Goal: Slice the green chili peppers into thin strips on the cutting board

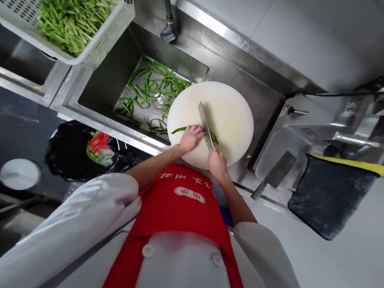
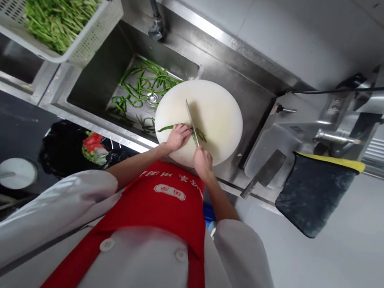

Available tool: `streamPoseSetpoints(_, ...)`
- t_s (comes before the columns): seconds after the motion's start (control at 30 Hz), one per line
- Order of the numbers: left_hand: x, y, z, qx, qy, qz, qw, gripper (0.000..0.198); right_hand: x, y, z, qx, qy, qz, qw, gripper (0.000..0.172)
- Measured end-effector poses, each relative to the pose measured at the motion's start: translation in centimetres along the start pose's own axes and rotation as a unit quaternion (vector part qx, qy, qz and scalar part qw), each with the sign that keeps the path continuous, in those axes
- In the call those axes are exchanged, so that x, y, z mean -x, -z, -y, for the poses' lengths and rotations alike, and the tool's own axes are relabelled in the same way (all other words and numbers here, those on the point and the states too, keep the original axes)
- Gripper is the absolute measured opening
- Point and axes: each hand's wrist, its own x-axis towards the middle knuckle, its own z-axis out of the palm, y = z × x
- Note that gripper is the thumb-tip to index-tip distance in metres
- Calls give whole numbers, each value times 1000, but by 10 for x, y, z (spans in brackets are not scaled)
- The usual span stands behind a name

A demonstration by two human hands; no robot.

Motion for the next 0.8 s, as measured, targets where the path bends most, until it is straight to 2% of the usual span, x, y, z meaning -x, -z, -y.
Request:
streamPoseSetpoints(0.13, -1, 2, -2, 26, 13, -3, 1000, 31, -4, 5, 4, 2, 9, 3, 1000, 41)
streamPoseSetpoints(0.33, 0, 6, -1, 47, 5, 0, 999, 29, -11, 3, 5, 0, 4, 2, 1000, 38)
streamPoseSetpoints(0.47, 5, 14, 6, 54, 82, -73, 993, 28, -22, 4, -7, -22, 25, -3, 999, 37)
streamPoseSetpoints(0.53, 7, 16, 7, 58, 118, -96, 987, 28, -17, 3, -17, -20, 37, 3, 999, 36)
streamPoseSetpoints(0.57, 9, 16, 6, 61, 115, -88, 988, 27, -11, 2, -22, -14, 40, 10, 999, 36)
streamPoseSetpoints(0.7, 14, 12, 1, 66, 48, -20, 996, 27, 22, -5, -34, 21, 30, 42, 998, 37)
streamPoseSetpoints(0.8, 15, 10, 1, 52, 33, -11, 998, 28, 38, -5, -34, 36, 37, 46, 998, 37)
